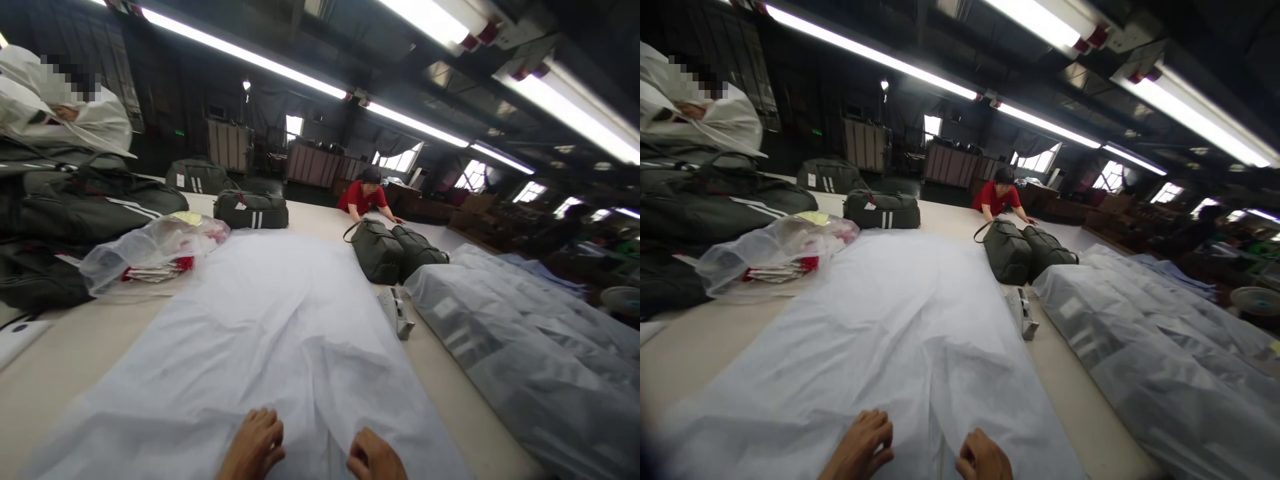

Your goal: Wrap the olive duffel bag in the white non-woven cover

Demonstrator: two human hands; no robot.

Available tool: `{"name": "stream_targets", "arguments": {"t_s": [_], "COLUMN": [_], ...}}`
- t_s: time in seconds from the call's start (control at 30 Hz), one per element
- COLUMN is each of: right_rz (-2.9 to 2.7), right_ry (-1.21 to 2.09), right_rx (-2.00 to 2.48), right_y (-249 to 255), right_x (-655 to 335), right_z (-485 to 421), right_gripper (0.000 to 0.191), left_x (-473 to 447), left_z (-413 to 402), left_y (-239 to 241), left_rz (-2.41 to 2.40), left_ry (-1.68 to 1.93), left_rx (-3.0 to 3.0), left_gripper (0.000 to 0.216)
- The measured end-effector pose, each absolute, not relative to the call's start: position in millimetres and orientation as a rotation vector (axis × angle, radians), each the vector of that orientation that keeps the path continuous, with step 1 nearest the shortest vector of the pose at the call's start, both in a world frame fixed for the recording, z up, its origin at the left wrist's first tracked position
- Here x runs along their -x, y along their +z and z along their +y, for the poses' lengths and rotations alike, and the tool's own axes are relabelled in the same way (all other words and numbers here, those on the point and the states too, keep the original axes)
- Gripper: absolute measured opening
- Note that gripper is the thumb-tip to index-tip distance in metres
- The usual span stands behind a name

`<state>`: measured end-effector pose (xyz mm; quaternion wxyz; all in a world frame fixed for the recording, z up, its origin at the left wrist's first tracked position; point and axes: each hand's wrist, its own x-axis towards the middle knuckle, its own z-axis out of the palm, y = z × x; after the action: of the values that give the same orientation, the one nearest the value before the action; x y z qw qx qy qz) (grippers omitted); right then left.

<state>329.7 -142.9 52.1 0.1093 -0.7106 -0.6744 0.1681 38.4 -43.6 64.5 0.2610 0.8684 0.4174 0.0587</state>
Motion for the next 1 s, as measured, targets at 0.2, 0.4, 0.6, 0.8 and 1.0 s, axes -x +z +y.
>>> {"name": "stream_targets", "arguments": {"t_s": [0.2,0.4,0.6,0.8,1.0], "right_rz": [-1.594,-1.321,-1.167,-1.104,-1.204], "right_ry": [0.947,1.305,1.475,1.732,1.867], "right_rx": [2.028,1.921,1.751,1.557,1.562], "right_y": [128,139,154,166,146], "right_x": [-319,-325,-342,-335,-302], "right_z": [-127,-112,-111,-116,-123], "right_gripper": [0.004,0.006,0.017,0.019,0.012], "left_x": [-4,40,69,63,50], "left_z": [-54,-55,-61,-73,-74], "left_y": [88,97,108,150,171], "left_rz": [0.986,0.979,1.206,1.376,1.398], "left_ry": [0.57,0.879,0.969,1.153,1.291], "left_rx": [-2.294,-2.15,-1.785,-1.371,-1.1], "left_gripper": [0.012,0.018,0.033,0.045,0.046]}}
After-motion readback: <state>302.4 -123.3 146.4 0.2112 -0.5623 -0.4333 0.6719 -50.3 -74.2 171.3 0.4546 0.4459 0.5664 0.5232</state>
